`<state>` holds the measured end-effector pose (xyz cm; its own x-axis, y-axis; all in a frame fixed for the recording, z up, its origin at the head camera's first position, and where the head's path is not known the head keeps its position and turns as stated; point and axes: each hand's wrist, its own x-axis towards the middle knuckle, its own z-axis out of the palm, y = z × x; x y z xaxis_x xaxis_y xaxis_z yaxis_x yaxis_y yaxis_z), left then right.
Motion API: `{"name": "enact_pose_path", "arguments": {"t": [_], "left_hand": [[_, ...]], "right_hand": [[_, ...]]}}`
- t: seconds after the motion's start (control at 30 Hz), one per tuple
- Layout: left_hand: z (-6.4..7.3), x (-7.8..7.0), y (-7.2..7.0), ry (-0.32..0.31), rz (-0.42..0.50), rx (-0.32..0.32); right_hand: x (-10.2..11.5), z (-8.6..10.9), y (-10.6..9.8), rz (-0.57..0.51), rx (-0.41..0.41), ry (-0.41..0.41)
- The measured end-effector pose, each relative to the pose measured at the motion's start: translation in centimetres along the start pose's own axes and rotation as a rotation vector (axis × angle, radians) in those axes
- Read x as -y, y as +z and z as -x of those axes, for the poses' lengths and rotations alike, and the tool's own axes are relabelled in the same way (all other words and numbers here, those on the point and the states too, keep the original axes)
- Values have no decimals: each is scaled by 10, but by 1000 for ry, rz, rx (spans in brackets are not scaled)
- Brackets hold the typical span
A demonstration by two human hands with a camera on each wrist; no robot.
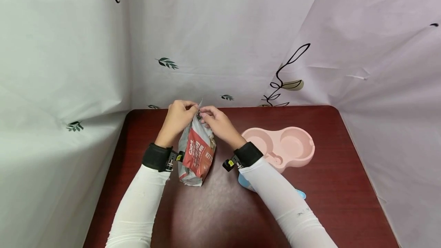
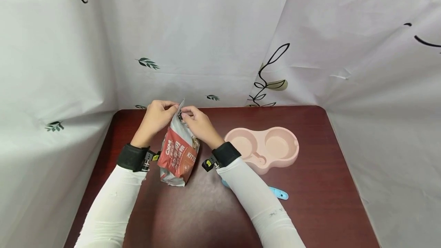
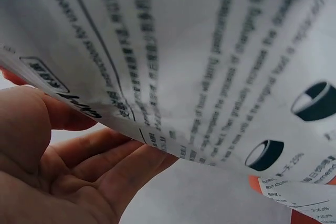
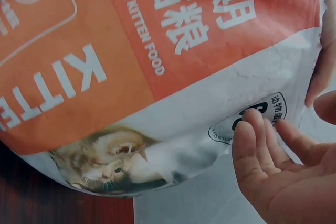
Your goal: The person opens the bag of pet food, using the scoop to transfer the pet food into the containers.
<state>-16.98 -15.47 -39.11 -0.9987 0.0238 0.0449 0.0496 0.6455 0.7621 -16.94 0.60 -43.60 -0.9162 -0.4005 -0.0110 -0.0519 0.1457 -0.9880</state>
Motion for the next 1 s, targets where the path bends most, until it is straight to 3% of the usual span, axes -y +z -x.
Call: {"name": "enact_pose_path", "arguments": {"t": [0.2,0.47,0.77,1.0], "left_hand": [[-2,1,-1,8,0,-18],[-2,1,0,8,-6,-27],[-5,3,2,12,-17,-48],[-4,-2,5,27,-83,-43]], "right_hand": [[5,-12,4,-18,-5,58],[12,-23,7,-212,27,217],[10,-29,6,-201,5,227],[11,-30,7,-165,-11,190]]}}
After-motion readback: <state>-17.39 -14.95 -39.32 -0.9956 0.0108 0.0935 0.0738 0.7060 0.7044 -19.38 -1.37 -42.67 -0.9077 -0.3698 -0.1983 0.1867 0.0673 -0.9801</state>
